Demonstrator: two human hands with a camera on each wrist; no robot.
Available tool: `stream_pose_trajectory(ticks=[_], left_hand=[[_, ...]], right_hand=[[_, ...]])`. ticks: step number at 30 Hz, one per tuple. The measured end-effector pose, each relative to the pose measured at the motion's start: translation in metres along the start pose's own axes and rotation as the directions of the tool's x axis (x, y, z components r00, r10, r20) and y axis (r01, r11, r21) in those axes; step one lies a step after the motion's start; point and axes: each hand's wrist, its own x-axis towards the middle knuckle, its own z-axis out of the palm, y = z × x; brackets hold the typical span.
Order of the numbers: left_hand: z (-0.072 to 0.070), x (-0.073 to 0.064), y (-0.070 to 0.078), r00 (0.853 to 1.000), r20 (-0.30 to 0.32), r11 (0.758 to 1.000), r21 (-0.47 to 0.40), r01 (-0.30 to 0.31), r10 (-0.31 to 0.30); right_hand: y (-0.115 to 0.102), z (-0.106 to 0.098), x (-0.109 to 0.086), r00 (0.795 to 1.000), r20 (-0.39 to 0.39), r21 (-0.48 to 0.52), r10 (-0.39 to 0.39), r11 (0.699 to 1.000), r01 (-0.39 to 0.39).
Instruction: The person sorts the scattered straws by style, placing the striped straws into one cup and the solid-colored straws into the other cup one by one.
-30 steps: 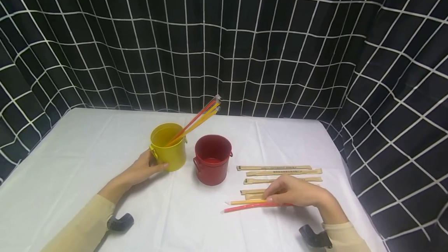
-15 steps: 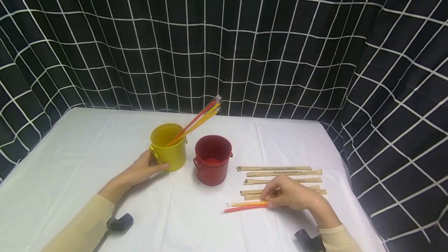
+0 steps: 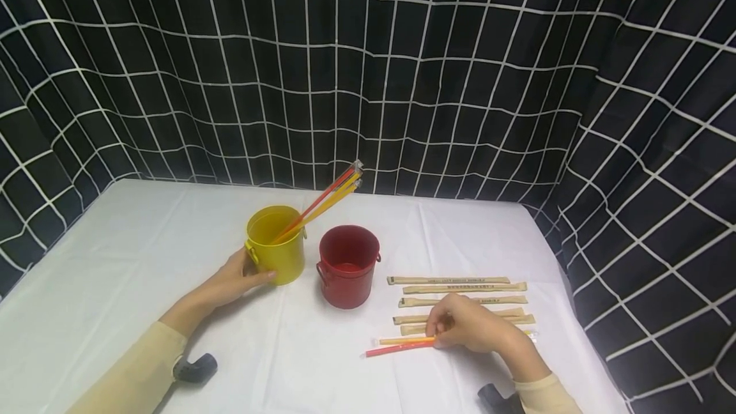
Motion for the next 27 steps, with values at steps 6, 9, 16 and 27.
stream_pose_trajectory(ticks=[6,9,16,27], left_hand=[[-0.001,0.0002,0.0008,1.0,-0.001,1.0,-0.001,0.002,-0.002],[-0.0009,0.0002,-0.0002,1.0,-0.001,1.0,0.005,0.012,-0.012],[0.0004,0.0004,-0.0019,1.0,0.003,1.0,0.001,0.016,-0.016],[0.0,-0.0003,-0.0009,1.0,-0.002,0.999,0.012,0.031,-0.031]], right_hand=[[0.0021,-0.0024,-0.0001,0.998,0.046,0.053,-0.036,0.998,0.033],[0.0041,-0.0043,-0.0014,0.994,0.071,0.084,-0.082,0.994,0.076],[0.0054,-0.0041,-0.0022,0.997,0.046,0.06,-0.063,0.996,0.06],[0.0009,-0.0006,-0.0012,0.999,-0.006,-0.01,0.039,0.999,-0.039]])
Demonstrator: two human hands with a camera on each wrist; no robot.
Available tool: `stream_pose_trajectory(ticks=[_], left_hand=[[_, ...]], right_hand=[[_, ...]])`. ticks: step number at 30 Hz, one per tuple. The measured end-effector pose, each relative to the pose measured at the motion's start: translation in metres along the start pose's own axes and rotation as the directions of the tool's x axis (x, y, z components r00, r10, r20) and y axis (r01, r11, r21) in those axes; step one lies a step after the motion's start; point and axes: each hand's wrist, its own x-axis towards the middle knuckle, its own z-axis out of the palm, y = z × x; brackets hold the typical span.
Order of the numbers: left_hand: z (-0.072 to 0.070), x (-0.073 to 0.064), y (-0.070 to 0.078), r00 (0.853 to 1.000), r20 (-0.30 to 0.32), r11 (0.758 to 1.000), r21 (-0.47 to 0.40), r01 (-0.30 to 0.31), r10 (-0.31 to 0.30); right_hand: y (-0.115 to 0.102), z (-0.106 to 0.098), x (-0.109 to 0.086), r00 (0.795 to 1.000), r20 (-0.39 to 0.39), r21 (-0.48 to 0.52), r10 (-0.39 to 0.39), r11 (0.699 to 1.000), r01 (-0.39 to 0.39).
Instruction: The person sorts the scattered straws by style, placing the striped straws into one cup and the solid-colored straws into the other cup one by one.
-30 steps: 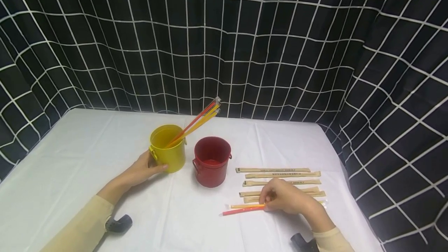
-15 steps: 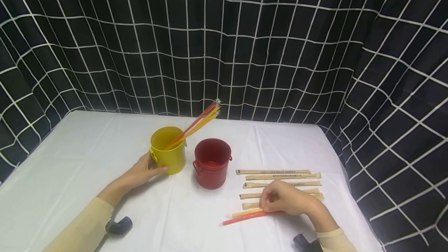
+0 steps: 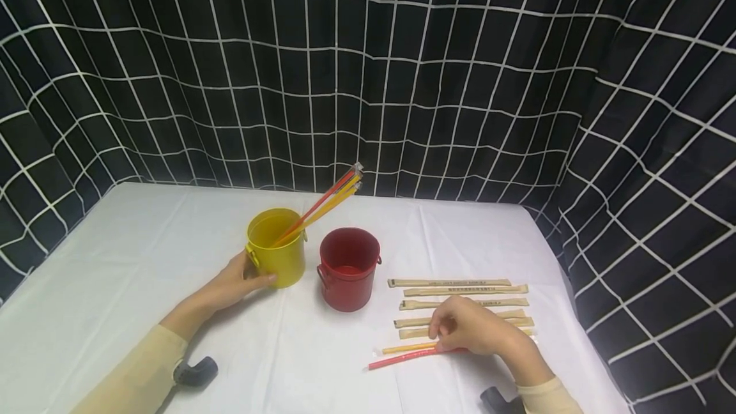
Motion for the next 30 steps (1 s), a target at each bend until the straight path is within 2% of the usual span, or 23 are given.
stream_pose_trajectory(ticks=[7,11,15,20,25,28,30], left_hand=[[0.0,0.0,0.001,1.0,0.0,1.0,-0.002,0.003,-0.003],[0.001,0.0,-0.001,1.0,0.003,1.0,-0.002,0.013,-0.013],[0.001,0.0,-0.001,1.0,0.002,1.0,-0.004,-0.003,0.003],[0.0,0.0,-0.001,1.0,0.0,1.0,-0.006,-0.013,0.013],[0.0,0.0,0.0,1.0,0.001,1.0,-0.006,-0.009,0.009],[0.0,0.0,0.0,1.0,0.004,1.0,-0.01,0.002,-0.002],[0.0,-0.001,0.001,1.0,0.008,1.0,-0.009,0.0,0.0]], right_hand=[[-0.001,0.002,-0.001,1.0,0.021,-0.004,0.007,1.0,-0.007],[-0.003,-0.003,-0.003,0.999,0.021,0.003,-0.039,0.999,0.039],[-0.005,-0.013,-0.006,0.995,-0.011,0.001,-0.096,0.995,0.096],[-0.009,-0.022,-0.009,0.983,-0.106,-0.045,-0.152,0.988,0.148],[-0.018,-0.032,-0.014,0.962,-0.251,-0.063,-0.105,0.994,0.092],[-0.022,-0.038,-0.02,0.934,-0.344,-0.068,-0.099,0.994,0.08],[-0.024,-0.042,-0.025,0.902,-0.412,-0.06,-0.128,0.992,0.113]])
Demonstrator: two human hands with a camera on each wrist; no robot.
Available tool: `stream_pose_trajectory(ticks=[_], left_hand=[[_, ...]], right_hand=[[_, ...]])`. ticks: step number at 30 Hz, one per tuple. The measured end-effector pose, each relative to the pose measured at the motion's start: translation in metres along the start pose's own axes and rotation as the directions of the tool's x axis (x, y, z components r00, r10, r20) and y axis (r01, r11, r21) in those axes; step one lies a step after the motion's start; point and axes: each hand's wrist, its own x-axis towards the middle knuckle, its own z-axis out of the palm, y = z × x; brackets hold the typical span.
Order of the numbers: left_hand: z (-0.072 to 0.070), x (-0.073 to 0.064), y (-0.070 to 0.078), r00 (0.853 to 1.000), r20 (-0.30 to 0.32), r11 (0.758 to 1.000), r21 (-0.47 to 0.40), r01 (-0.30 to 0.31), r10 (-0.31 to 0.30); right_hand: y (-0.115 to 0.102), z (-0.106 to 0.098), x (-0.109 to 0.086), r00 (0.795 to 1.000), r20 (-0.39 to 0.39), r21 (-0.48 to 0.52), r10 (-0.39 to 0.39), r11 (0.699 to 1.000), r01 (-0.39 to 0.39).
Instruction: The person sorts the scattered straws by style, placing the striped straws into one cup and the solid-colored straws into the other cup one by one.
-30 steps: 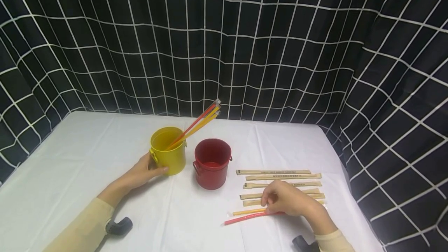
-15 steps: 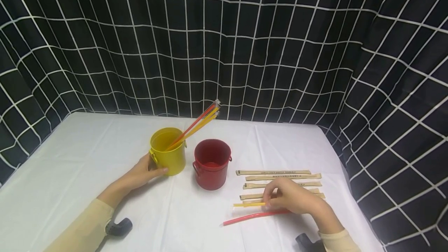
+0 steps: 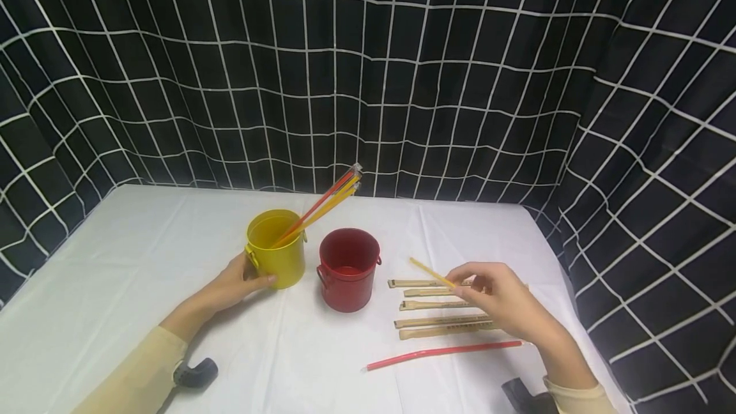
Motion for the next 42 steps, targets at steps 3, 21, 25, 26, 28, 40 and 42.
stream_pose_trajectory(ticks=[3,21,25,26,28,40,42], left_hand=[[0.0,0.0,0.0,1.0,0.0,1.0,-0.004,0.005,-0.005],[0.0,0.0,-0.003,1.0,0.002,1.0,-0.012,-0.001,0.001],[0.0,0.0,-0.002,1.0,0.0,1.0,0.001,-0.003,0.003],[0.001,0.0,-0.002,1.0,-0.001,1.0,0.004,-0.002,0.002],[0.001,0.0,-0.002,1.0,-0.001,1.0,-0.002,-0.005,0.005],[0.002,0.002,-0.003,1.0,-0.003,0.999,-0.015,-0.031,0.031],[0.001,0.002,-0.003,0.999,-0.004,0.999,-0.012,-0.033,0.033]], right_hand=[[0.0,-0.005,-0.002,0.993,-0.108,0.076,-0.051,0.995,0.059],[0.0,-0.012,0.0,0.946,-0.316,0.67,-0.076,0.688,0.279],[-0.001,-0.006,0.0,0.946,-0.319,0.715,-0.059,0.64,0.281],[-0.002,-0.005,0.0,0.946,-0.321,0.723,-0.053,0.632,0.28],[-0.003,-0.002,0.001,0.945,-0.324,0.739,-0.049,0.611,0.285],[-0.013,0.005,0.004,0.935,-0.343,0.788,-0.092,0.514,0.34],[-0.019,0.004,0.004,0.932,-0.349,0.77,-0.1,0.536,0.346]])
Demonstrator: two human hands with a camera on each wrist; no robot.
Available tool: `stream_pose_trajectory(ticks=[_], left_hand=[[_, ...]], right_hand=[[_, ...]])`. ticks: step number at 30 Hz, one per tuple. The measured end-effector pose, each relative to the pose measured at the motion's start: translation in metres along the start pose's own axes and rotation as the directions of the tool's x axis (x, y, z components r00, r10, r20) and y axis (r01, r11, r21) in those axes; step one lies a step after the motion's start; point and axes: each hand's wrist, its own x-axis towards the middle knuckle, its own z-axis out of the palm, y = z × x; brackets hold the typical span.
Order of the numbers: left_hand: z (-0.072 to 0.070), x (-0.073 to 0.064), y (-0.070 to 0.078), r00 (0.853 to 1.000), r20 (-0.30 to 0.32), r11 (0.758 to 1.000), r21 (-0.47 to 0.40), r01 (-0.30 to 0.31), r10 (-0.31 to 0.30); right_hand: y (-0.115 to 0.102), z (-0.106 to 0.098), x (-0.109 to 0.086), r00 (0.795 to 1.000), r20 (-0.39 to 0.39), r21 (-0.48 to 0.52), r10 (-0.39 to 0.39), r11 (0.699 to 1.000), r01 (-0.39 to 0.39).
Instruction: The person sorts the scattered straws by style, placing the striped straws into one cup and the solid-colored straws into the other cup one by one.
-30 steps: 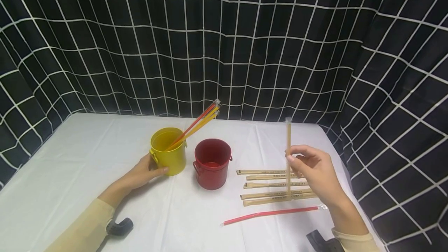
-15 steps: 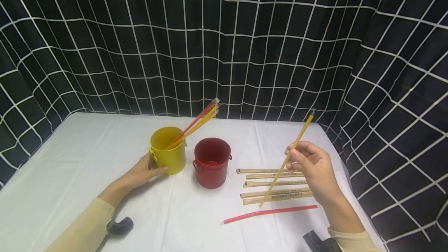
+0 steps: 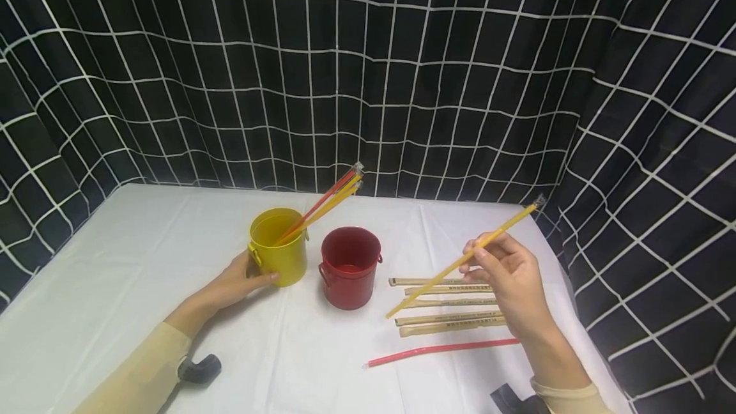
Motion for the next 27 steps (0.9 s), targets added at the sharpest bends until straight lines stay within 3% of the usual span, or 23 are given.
stream_pose_trajectory(ticks=[10,18,22,27], left_hand=[[0.0,0.0,0.002,1.0,0.002,1.0,0.011,0.02,-0.02],[0.002,0.001,0.004,1.0,0.012,1.0,-0.002,0.015,-0.015],[0.001,0.001,0.005,1.0,0.006,1.0,0.001,0.007,-0.007],[0.001,-0.001,0.005,0.999,0.008,0.999,0.002,0.034,-0.034]], right_hand=[[-0.015,0.027,0.015,0.989,-0.019,-0.097,-0.15,0.984,0.147],[-0.017,0.06,0.038,0.964,0.02,-0.09,-0.267,0.959,0.267],[-0.011,0.081,0.049,0.966,-0.012,-0.078,-0.257,0.964,0.256],[-0.003,0.105,0.054,0.978,-0.1,-0.07,-0.185,0.981,0.179]])
